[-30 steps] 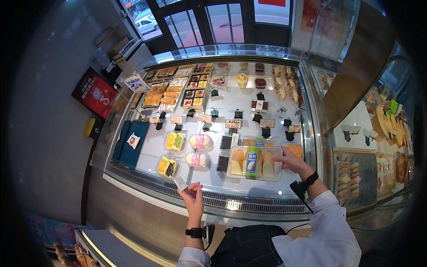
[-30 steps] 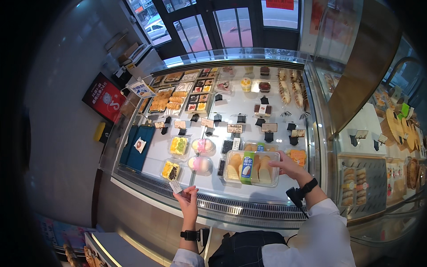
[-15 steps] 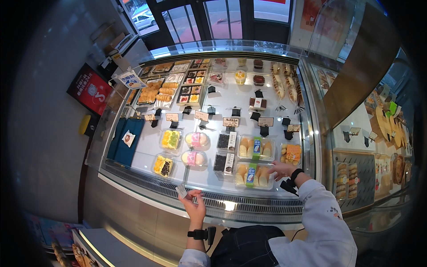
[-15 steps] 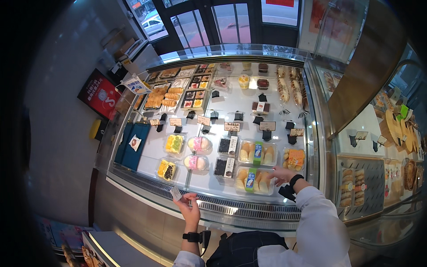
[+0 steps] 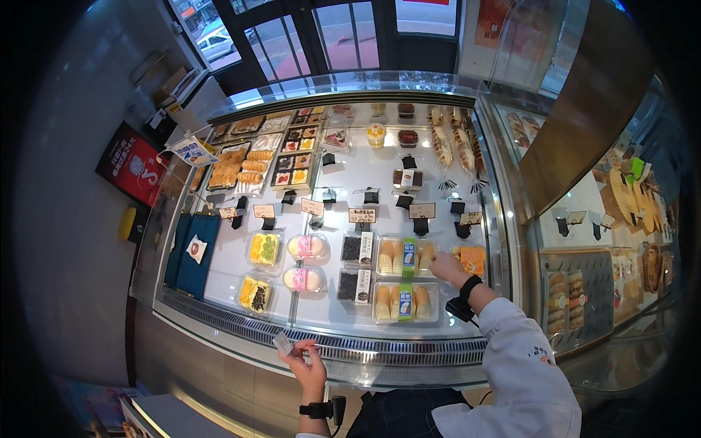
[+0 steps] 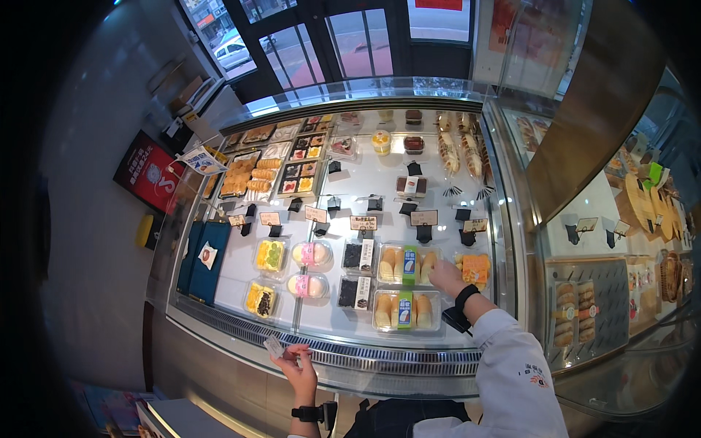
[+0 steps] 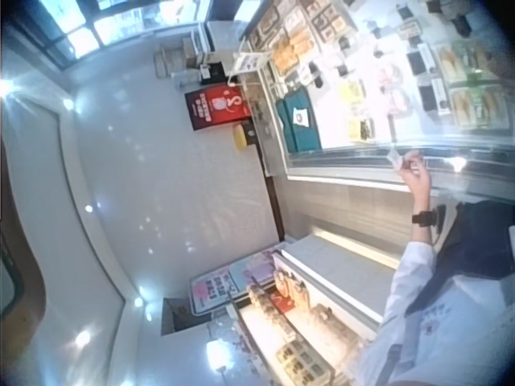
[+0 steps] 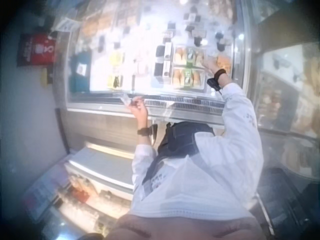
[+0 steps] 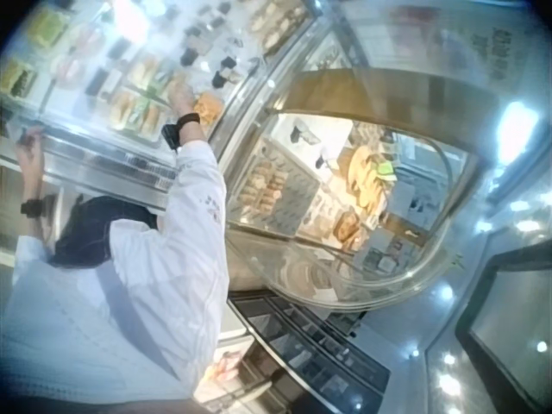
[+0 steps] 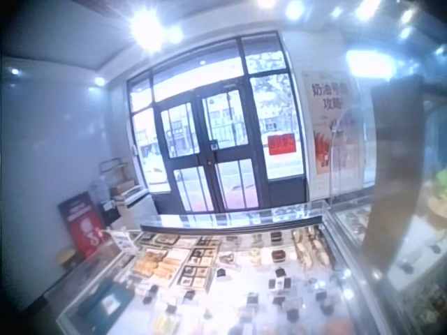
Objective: The person retrieves a printed label, walks to a kitchen area, and applies the label to a plastic container of cream-filled pastries. They then carry the container to a refrigerated display case, place it inside, and stack a small paper bag on top of it.
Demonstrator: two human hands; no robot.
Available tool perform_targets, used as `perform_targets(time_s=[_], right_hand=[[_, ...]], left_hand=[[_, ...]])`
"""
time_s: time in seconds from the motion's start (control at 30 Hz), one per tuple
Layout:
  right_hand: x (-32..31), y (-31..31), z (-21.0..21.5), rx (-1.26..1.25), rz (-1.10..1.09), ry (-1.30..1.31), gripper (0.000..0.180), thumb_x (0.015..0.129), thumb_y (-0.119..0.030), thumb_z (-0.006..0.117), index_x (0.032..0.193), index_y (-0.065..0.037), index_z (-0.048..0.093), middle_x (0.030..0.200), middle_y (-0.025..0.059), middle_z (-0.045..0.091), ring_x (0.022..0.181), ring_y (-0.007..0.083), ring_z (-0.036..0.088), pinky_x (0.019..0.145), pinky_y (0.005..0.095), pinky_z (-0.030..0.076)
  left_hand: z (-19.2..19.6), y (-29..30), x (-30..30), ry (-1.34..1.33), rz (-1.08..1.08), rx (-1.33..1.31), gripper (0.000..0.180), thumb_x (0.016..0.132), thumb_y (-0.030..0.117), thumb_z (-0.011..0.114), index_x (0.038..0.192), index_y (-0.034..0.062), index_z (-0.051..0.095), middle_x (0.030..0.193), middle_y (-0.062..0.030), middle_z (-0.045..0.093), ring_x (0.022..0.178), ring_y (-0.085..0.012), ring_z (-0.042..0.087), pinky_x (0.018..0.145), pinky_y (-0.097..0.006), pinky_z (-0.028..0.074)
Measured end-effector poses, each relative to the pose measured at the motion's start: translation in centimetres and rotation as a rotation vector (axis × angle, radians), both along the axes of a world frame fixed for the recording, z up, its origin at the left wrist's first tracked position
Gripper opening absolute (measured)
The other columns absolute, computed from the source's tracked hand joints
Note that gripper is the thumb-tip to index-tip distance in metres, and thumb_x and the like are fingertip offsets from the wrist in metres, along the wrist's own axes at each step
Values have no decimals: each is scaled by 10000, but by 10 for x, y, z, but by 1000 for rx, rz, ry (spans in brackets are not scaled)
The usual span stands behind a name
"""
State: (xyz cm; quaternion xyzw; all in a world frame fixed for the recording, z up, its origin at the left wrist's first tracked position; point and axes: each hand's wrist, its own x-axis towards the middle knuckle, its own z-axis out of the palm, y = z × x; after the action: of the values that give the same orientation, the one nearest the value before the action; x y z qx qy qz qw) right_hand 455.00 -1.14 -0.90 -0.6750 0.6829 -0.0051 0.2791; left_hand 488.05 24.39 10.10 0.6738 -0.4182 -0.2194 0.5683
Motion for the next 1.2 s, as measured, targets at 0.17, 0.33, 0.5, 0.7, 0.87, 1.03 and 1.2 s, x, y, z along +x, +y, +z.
perform_targets(time_s=[0.17,0.33,0.5,0.7,0.87,1.03,1.2], right_hand=[[3,-84,22,-510,8,-206,278,831,-71,569,1108,-85,588,1111,147,606,954,350,621,786,423,525],[18,-123,8,-504,-105,93,317,820,-49,583,1132,-98,561,1186,159,536,965,343,622,752,445,529],[20,-135,-14,-318,-138,71,278,833,-91,598,1109,-114,571,1089,166,598,943,350,631,751,443,530],[15,-125,-24,-290,-155,-83,162,884,-155,573,1038,-107,584,989,137,640,945,336,625,774,442,508],[18,-125,-21,-306,-162,-65,143,888,-158,567,1021,-112,591,1010,131,624,943,345,619,770,450,502],[14,-127,-30,-238,-186,3,282,865,-136,564,1141,-90,526,1110,183,567,999,388,606,832,468,505],[37,-127,16,-254,-148,-66,562,836,-199,622,1308,-1,392,1246,294,486,1036,459,577,921,520,465]], left_hand=[[-5,1,2,-65,-10,2,566,859,-82,485,1327,6,179,911,-119,586,804,-182,568,777,-298,482],[-7,3,4,-45,13,11,609,871,-64,496,1372,18,160,908,-116,592,752,-169,573,770,-296,478],[-8,6,6,-128,13,58,652,875,-45,506,1403,36,132,905,-114,596,711,-160,568,749,-294,481],[-7,5,3,-105,36,37,638,877,-46,506,1393,40,141,905,-115,595,720,-161,571,745,-293,482],[-3,5,0,-51,66,40,570,876,-53,509,1341,31,190,908,-121,597,735,-169,575,738,-289,487],[0,-1,1,-15,38,48,524,868,-53,520,1303,4,233,918,-120,607,757,-170,581,745,-282,492],[24,2,10,231,-154,105,437,875,-48,563,1241,25,334,1011,-106,618,888,-163,577,863,-312,463]])
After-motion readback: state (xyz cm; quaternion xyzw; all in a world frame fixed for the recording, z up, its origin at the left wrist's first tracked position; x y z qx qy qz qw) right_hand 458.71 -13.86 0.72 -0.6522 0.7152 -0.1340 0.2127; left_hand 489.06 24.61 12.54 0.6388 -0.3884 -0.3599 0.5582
